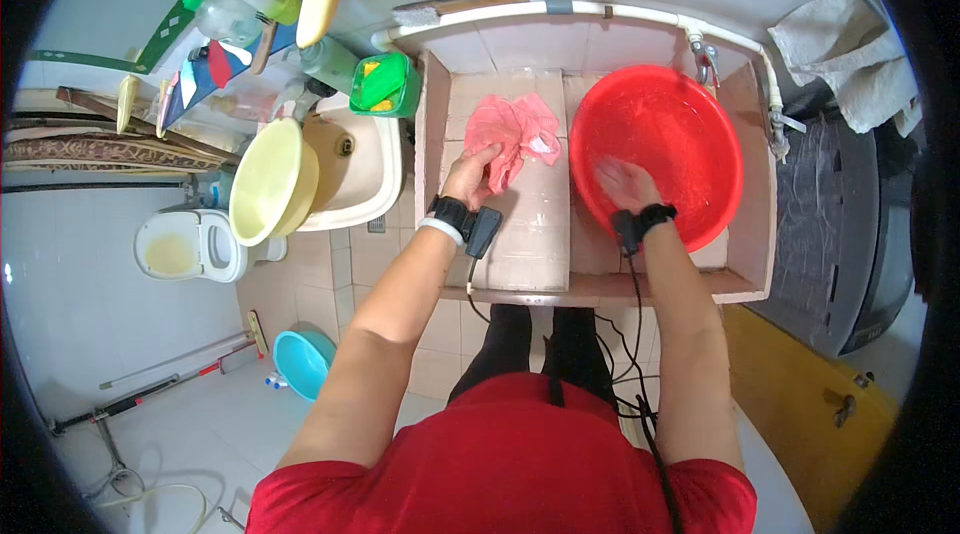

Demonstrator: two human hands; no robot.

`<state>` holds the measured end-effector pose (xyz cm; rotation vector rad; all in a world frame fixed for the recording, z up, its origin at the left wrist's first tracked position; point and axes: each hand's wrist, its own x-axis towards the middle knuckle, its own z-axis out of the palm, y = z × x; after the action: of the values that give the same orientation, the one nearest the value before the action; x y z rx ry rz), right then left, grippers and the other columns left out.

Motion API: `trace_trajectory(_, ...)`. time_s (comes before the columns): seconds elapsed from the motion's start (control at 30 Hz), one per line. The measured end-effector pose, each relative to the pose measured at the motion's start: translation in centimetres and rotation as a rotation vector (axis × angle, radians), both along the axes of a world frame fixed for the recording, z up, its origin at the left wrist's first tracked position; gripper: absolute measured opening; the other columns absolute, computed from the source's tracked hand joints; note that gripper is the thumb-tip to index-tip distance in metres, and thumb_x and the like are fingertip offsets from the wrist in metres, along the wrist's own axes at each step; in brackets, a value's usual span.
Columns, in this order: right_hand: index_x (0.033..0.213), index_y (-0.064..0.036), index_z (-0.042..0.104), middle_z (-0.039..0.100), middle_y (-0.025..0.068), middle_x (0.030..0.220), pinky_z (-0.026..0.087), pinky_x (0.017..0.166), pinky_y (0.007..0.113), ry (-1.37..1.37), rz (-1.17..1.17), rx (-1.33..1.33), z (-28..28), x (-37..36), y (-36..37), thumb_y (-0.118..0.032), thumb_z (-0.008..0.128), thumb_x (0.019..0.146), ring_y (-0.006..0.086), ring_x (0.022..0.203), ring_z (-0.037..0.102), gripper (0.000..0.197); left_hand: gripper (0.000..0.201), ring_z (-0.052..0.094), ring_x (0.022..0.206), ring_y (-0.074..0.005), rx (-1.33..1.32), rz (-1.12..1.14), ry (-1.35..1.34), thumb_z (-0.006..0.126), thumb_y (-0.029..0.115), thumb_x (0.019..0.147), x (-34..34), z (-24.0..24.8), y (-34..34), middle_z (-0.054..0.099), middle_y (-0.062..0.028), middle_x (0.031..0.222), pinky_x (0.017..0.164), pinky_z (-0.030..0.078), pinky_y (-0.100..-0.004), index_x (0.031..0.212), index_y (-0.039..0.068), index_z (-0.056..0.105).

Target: The person places a red basin in a sink, fills it with water from a tap, and then hand-washes a pink cloth using a bar of soap, rubbing and rinsing it repeatedly.

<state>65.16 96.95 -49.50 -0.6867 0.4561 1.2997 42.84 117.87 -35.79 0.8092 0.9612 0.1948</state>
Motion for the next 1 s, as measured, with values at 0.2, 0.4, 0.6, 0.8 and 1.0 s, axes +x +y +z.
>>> trace_trajectory(0.2, 0.107, 0.0024, 0.05, 0.056, 0.0147, 0.112, 0.045, 0.089, 0.039, -0.171, 0.257, 0.208, 3.7, -1.1, 5.2, -0.011, 0.046, 0.091, 0.0264, 0.103, 0.053, 0.021, 0.032, 0.06, 0.073, -0.0159, 0.105, -0.087, 0.139, 0.061, 0.024, 0.085, 0.1, 0.3, -0.4, 0.062, -0.0072, 0.088, 0.067, 0.049, -0.0292, 0.107, 0.002, 0.055)
trace_trajectory(0.4, 0.098, 0.0117, 0.056, 0.063, 0.0239, 0.095, 0.047, 0.073, 0.045, -1.055, 0.338, -1.438, -6.8, 6.2, -5.4, -0.024, 0.054, 0.075, 0.037, 0.086, 0.061, 0.042, 0.034, 0.057, 0.069, -0.0114, 0.522, -0.328, 0.344, 0.068, 0.016, 0.078, -5.2, 2.0, -3.0, 0.062, -0.0056, 0.086, 0.062, 0.047, -0.0245, 0.103, -0.003, 0.057)
trace_trajectory(0.6, 0.111, -0.0012, 0.053, 0.053, 0.0168, 0.115, 0.043, 0.092, 0.04, -0.074, 0.123, 0.102, 4.6, -1.6, 2.6, -0.021, 0.047, 0.089, 0.0314, 0.108, 0.05, 0.03, 0.07, 0.061, 0.092, -0.0239, 0.664, -0.422, 0.363, 0.07, 0.013, 0.071, -6.3, -3.2, -3.9, 0.061, -0.0219, 0.101, 0.079, 0.048, -0.0281, 0.129, -0.008, 0.037)
trace_trajectory(0.8, 0.121, -0.0029, 0.05, 0.06, 0.0102, 0.096, 0.049, 0.067, 0.028, -0.592, 0.591, -0.122, 7.7, -4.7, 11.4, -0.025, 0.052, 0.087, 0.0172, 0.076, 0.058, 0.04, 0.051, 0.062, 0.076, -0.0211, 0.997, -0.474, 0.378, 0.069, 0.003, 0.065, -4.4, 0.4, -1.6, 0.063, -0.0159, 0.09, 0.069, 0.05, -0.0304, 0.113, -0.001, 0.052)
trace_trajectory(1.0, 0.108, -0.0082, 0.059, 0.064, 0.0103, 0.094, 0.052, 0.059, 0.033, -1.467, 0.815, -0.416, 9.4, -4.8, 18.4, -0.042, 0.059, 0.078, 0.0266, 0.07, 0.061, 0.045, 0.05, 0.058, 0.09, -0.0334, 1.036, -0.349, 0.387, 0.062, -0.003, 0.065, -5.7, -3.2, 1.9, 0.06, -0.0166, 0.09, 0.08, 0.047, -0.0387, 0.114, 0.002, 0.051)
